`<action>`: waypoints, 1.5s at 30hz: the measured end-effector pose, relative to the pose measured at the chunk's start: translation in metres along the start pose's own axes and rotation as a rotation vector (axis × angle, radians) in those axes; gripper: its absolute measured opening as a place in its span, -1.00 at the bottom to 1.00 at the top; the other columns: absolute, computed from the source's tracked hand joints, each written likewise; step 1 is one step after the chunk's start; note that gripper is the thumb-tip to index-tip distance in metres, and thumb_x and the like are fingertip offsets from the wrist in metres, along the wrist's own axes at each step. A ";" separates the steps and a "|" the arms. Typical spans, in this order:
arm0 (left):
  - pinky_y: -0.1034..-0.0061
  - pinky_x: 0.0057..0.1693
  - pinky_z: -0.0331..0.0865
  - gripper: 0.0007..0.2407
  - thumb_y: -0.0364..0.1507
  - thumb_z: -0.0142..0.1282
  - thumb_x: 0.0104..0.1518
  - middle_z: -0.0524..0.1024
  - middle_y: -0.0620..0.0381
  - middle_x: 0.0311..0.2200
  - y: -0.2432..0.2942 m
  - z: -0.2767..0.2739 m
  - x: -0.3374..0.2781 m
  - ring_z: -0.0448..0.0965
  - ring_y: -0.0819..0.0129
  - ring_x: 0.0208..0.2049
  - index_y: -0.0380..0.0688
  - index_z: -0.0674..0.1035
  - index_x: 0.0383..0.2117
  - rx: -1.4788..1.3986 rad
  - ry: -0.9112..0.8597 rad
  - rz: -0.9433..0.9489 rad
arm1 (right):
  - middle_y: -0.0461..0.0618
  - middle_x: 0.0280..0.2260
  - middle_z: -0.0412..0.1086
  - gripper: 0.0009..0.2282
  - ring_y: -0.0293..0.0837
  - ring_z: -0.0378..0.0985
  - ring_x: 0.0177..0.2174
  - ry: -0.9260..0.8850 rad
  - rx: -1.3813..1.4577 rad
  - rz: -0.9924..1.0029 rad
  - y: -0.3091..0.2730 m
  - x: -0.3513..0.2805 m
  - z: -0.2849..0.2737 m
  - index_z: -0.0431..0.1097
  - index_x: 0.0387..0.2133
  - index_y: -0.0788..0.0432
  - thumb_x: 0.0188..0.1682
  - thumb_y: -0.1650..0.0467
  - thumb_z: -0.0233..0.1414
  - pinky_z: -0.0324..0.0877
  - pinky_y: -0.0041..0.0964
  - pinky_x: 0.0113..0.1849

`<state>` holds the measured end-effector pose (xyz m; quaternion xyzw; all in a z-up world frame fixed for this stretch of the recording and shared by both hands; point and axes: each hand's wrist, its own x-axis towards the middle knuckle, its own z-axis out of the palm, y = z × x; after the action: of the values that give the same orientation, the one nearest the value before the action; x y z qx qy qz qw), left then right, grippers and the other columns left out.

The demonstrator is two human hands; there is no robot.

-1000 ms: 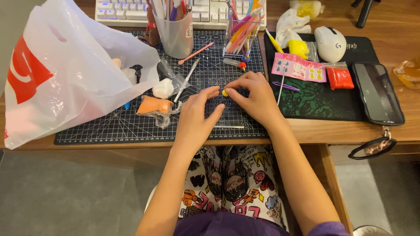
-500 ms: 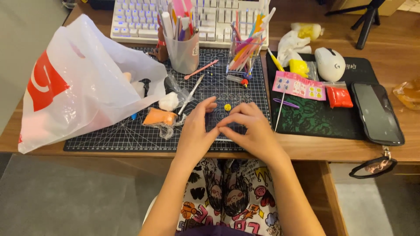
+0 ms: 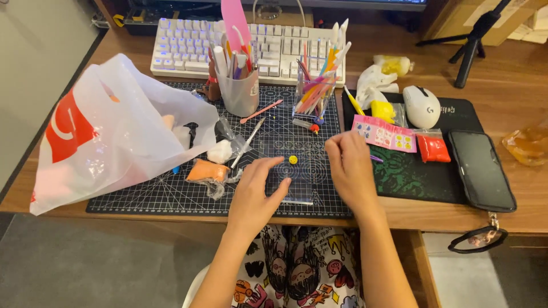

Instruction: Using a metal tool to add fine details to a small clay object and handling craft materials on a cutting mat.

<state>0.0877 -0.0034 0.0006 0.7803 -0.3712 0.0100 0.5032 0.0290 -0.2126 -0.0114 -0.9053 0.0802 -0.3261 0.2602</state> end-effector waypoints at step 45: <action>0.44 0.11 0.39 -0.68 -0.33 0.10 0.09 0.38 0.12 -0.10 0.059 -0.026 0.049 0.47 0.34 -0.05 -0.10 0.46 -0.02 -0.274 -0.031 -0.011 | -0.18 -0.47 0.48 -0.78 -0.34 0.33 -0.52 0.084 0.672 0.448 -0.101 0.005 -0.018 0.54 -0.24 0.11 -0.15 0.34 0.14 0.24 -0.46 -0.43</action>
<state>0.0983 -0.0234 0.0784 0.7063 -0.3726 -0.0553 0.5994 0.0191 -0.1351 0.0558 -0.7160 0.1749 -0.3060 0.6026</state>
